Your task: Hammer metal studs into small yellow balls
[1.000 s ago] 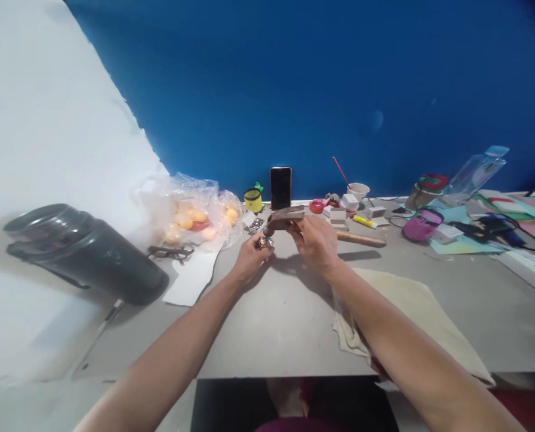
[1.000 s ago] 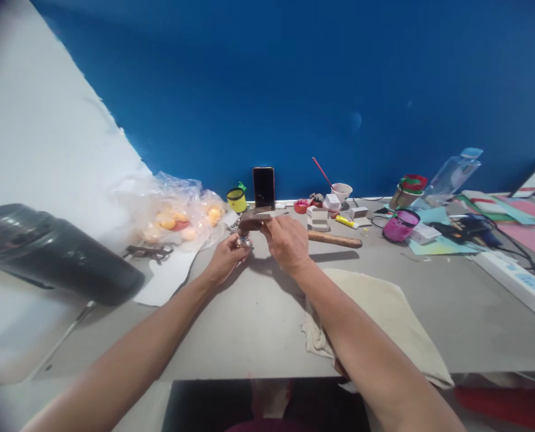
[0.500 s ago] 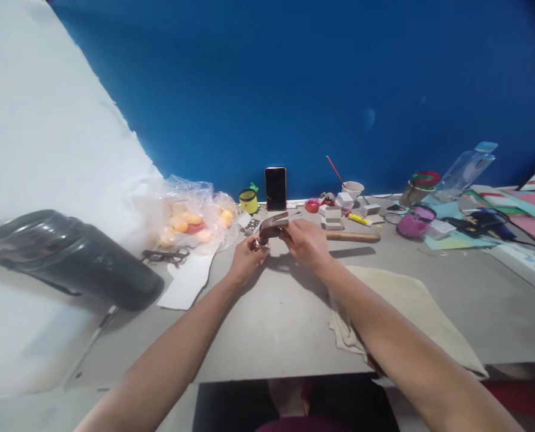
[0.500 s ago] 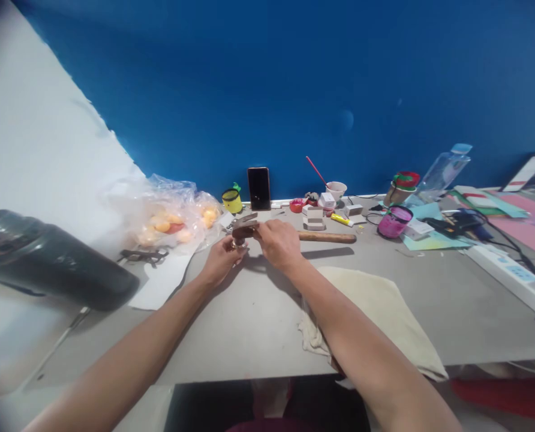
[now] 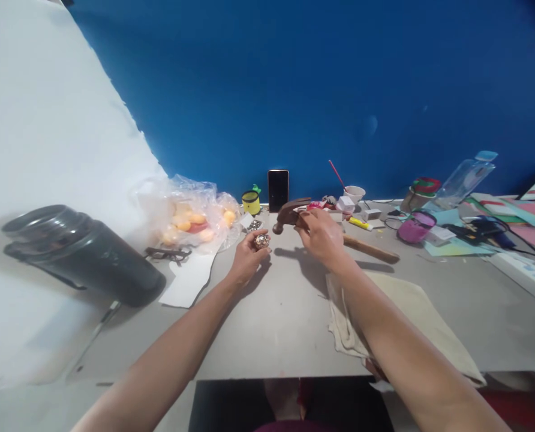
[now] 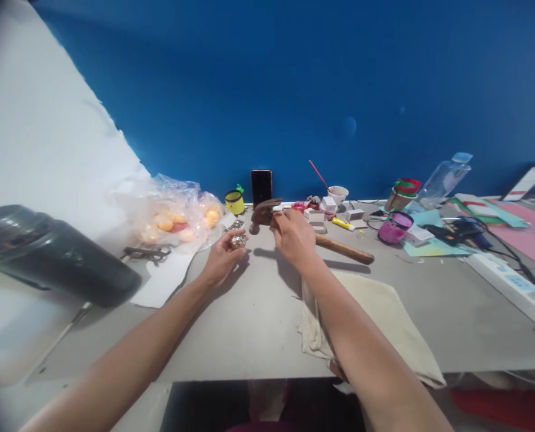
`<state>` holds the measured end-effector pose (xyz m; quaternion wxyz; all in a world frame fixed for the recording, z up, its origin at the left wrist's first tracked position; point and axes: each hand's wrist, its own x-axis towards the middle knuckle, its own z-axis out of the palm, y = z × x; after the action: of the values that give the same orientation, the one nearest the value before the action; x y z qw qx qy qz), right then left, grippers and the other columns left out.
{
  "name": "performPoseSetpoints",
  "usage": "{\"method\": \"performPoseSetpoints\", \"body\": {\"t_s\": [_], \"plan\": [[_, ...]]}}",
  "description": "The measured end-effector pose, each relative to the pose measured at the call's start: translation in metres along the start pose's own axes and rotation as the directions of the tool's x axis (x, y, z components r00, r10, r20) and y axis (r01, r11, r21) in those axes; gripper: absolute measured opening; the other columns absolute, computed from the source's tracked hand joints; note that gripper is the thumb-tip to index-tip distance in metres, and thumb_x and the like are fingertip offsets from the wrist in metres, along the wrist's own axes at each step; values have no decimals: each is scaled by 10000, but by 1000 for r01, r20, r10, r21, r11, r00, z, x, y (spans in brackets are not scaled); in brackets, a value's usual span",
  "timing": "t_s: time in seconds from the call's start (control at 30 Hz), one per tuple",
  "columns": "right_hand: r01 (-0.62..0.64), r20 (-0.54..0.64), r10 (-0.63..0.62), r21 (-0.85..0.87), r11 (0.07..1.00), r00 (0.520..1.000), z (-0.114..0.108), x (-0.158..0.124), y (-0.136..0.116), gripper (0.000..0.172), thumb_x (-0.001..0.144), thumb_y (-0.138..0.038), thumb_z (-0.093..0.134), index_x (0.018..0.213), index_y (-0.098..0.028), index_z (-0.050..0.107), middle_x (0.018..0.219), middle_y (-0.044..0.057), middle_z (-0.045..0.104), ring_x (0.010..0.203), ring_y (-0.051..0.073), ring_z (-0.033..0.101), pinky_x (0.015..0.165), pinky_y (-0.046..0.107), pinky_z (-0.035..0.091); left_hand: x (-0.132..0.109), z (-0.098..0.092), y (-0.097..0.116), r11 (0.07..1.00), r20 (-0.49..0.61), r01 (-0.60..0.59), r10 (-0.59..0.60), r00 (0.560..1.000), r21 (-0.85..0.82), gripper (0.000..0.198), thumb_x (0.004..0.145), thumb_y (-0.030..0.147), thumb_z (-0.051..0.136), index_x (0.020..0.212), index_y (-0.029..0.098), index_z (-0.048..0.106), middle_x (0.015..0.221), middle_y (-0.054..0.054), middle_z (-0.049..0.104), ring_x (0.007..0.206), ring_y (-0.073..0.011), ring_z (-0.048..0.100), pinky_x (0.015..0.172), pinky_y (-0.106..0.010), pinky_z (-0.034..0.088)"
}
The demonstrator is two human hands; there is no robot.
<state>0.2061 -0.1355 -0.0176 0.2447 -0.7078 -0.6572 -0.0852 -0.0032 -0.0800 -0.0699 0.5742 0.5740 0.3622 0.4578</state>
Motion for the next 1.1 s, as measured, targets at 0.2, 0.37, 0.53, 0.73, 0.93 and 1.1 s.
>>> {"method": "performPoseSetpoints", "body": {"t_s": [0.2, 0.37, 0.53, 0.73, 0.93, 1.1], "plan": [[-93, 286, 99, -34, 995, 953, 13, 6, 21, 279, 931, -302, 668, 1203, -249, 695, 1130, 93, 743, 1028, 274, 664, 742, 320, 414, -4, 1, 5, 1000, 13, -8, 7, 1000, 27, 522, 685, 212, 760, 1199, 263, 687, 804, 45, 556, 657, -95, 510, 614, -225, 438], [-117, 350, 120, -30, 993, 929, 23, 5, 20, 257, 934, -336, 640, 1164, -244, 706, 1101, 85, 770, 1008, 267, 689, 749, 312, 408, -7, 1, 11, 1000, 11, -1, 1, 1000, 23, 498, 708, 224, 745, 1199, 269, 679, 795, 44, 545, 628, -96, 500, 590, -229, 438], [-106, 356, 117, -50, 993, 927, 32, 3, 21, 240, 963, -334, 605, 1150, -234, 715, 1125, 93, 760, 1032, 253, 671, 786, 309, 416, -8, 2, 14, 994, -10, -74, 75, 997, 77, 435, 729, 232, 748, 1161, 248, 702, 783, 37, 548, 644, -104, 495, 606, -236, 424], [-42, 244, 50, -39, 998, 969, 44, 0, 21, 244, 966, -319, 633, 1144, -196, 744, 1211, 127, 701, 1147, 279, 600, 884, 327, 425, -12, 4, 17, 956, -42, -175, 190, 981, 235, 346, 754, 272, 775, 1097, 239, 754, 883, 2, 614, 705, -128, 545, 674, -265, 461], [15, 91, -23, 84, 996, 996, 51, -3, 13, 248, 1037, -295, 523, 1054, -184, 745, 1088, 107, 710, 1100, 252, 585, 928, 318, 417, -12, 6, 14, 957, -35, -163, 176, 984, 241, 450, 719, 318, 844, 1131, 201, 705, 829, 7, 649, 680, -138, 562, 673, -269, 481], [130, 133, -149, 139, 982, 980, 60, -9, 2, 214, 1021, -250, 546, 984, -187, 748, 1053, 108, 715, 1073, 248, 588, 902, 314, 421, -13, 6, 12, 956, 2, -179, 184, 983, 233, 379, 739, 342, 839, 1069, 197, 722, 768, 11, 657, 670, -145, 568, 675, -282, 493]]}}
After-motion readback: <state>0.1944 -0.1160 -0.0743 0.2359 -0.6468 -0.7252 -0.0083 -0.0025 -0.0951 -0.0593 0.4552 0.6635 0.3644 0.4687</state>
